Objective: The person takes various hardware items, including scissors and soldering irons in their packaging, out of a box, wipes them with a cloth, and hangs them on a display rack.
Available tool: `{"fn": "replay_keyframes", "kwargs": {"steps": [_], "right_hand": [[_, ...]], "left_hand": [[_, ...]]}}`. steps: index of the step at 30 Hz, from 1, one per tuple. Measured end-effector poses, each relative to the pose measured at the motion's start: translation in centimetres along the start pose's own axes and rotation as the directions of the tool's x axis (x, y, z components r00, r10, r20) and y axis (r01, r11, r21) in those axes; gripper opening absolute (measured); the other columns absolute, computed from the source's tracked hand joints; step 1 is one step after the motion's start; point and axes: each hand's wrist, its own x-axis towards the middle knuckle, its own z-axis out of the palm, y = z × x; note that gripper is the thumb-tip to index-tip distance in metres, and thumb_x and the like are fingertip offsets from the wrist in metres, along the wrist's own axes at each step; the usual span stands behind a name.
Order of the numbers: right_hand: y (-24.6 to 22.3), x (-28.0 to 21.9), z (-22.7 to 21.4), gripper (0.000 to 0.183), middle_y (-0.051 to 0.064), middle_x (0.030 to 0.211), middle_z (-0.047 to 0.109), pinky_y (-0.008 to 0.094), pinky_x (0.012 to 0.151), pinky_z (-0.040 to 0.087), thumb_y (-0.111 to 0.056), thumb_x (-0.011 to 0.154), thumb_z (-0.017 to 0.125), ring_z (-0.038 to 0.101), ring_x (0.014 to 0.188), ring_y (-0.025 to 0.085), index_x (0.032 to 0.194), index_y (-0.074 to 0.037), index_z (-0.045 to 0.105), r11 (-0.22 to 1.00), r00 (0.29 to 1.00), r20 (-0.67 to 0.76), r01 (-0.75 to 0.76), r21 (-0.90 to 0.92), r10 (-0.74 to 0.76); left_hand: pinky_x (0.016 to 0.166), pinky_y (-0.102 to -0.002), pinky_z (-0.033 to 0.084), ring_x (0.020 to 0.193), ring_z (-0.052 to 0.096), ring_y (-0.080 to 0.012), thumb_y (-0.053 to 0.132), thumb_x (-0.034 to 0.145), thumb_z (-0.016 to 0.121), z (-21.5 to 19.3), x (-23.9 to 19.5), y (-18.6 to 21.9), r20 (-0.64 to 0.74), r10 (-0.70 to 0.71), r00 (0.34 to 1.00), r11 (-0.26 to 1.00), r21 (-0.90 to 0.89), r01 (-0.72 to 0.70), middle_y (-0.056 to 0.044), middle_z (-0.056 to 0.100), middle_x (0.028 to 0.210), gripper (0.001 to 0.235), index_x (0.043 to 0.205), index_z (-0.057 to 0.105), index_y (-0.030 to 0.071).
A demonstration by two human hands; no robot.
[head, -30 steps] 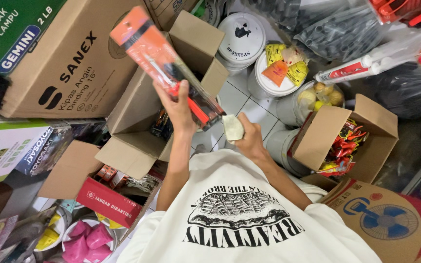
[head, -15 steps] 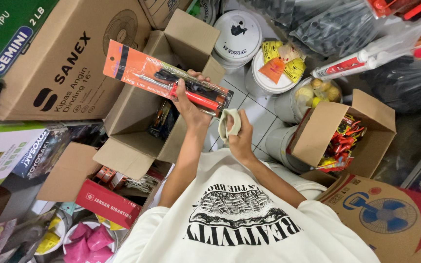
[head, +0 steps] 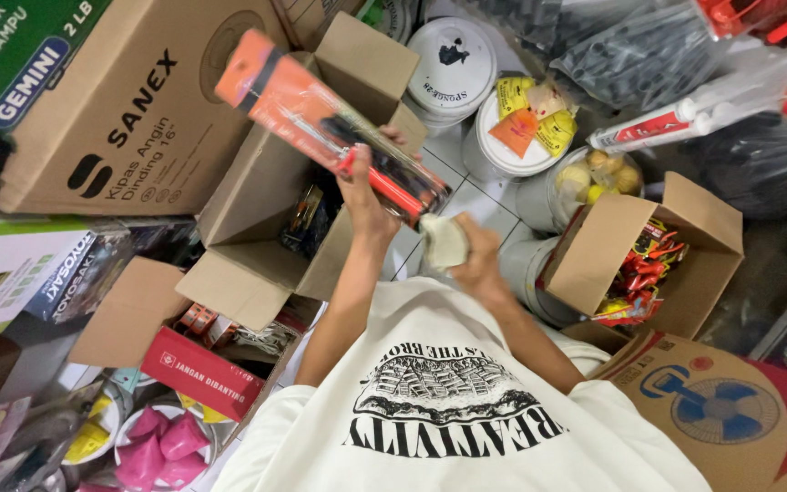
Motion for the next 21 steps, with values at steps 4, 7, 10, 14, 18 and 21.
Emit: {"fn": "replay_keyframes", "kwargs": {"steps": [4, 7, 10, 14, 18, 21], "right_hand": [[-0.1, 2.0, -2.8, 0.023, 0.008, 0.071, 0.068, 0.031, 0.057, 0.051, -0.020, 0.092, 0.081, 0.070, 0.061, 0.017, 0.094, -0.005, 0.064, 0.997, 0.984, -0.159, 0.078, -0.018, -0.080], [-2.1, 2.7, -3.0, 0.027, 0.009, 0.068, 0.065, 0.034, 0.054, 0.048, -0.024, 0.086, 0.083, 0.067, 0.057, 0.021, 0.092, -0.003, 0.067, 0.985, 0.987, -0.036, 0.155, -0.070, -0.157], [-3.4, 4.7, -2.6, 0.033, 0.013, 0.065, 0.058, 0.039, 0.053, 0.044, -0.026, 0.082, 0.084, 0.061, 0.056, 0.030, 0.084, -0.002, 0.062, 0.932, 0.956, 0.010, 0.289, -0.220, -0.294], [-4.3, 8.3, -3.3, 0.026, 0.014, 0.068, 0.057, 0.041, 0.056, 0.044, -0.017, 0.089, 0.080, 0.061, 0.060, 0.033, 0.085, -0.005, 0.058, 0.921, 0.960, -0.027, 0.260, -0.291, -0.279], [-4.8, 10.2, -2.9, 0.024, 0.014, 0.068, 0.057, 0.041, 0.056, 0.044, -0.015, 0.089, 0.079, 0.060, 0.059, 0.033, 0.088, -0.005, 0.057, 0.934, 0.971, -0.023, 0.222, -0.281, -0.237], [-4.5, 9.5, -2.2, 0.019, 0.015, 0.075, 0.061, 0.040, 0.058, 0.046, -0.011, 0.093, 0.075, 0.065, 0.067, 0.034, 0.092, -0.005, 0.058, 0.950, 0.978, -0.033, 0.190, -0.247, -0.204]], "left_hand": [[0.074, -0.049, 0.063, 0.090, 0.073, -0.0345, 0.024, 0.093, 0.064, -0.8, -1.2, 1.0, 0.080, -0.292, 0.953, 0.956, 0.031, 0.290, -0.016, 0.064, 0.106, 0.041, 0.126, 0.049, 0.003], [0.081, -0.050, 0.065, 0.086, 0.075, -0.0346, 0.022, 0.090, 0.066, -2.6, -2.1, -0.6, 0.121, -0.457, 0.881, 0.886, -0.029, 0.464, -0.015, 0.064, 0.101, 0.042, 0.122, 0.049, 0.001], [0.085, -0.044, 0.060, 0.093, 0.071, -0.0251, 0.012, 0.094, 0.070, -5.2, -2.9, -2.2, 0.034, -0.533, 0.845, 0.846, -0.010, 0.534, -0.014, 0.065, 0.107, 0.041, 0.129, 0.051, 0.000], [0.091, -0.039, 0.061, 0.099, 0.070, -0.0178, 0.004, 0.090, 0.070, -6.6, -4.4, -3.6, 0.111, -0.588, 0.801, 0.803, 0.199, 0.562, -0.009, 0.065, 0.113, 0.046, 0.132, 0.052, 0.002], [0.085, -0.039, 0.063, 0.095, 0.071, -0.0195, 0.003, 0.091, 0.070, -5.7, -4.1, -2.7, 0.075, -0.617, 0.784, 0.774, 0.238, 0.587, -0.010, 0.066, 0.112, 0.042, 0.129, 0.053, 0.000], [0.081, -0.042, 0.065, 0.090, 0.072, -0.0197, 0.005, 0.088, 0.070, -4.5, -3.7, -1.6, 0.105, -0.532, 0.840, 0.836, 0.220, 0.502, -0.009, 0.067, 0.108, 0.043, 0.126, 0.052, 0.003]]}}
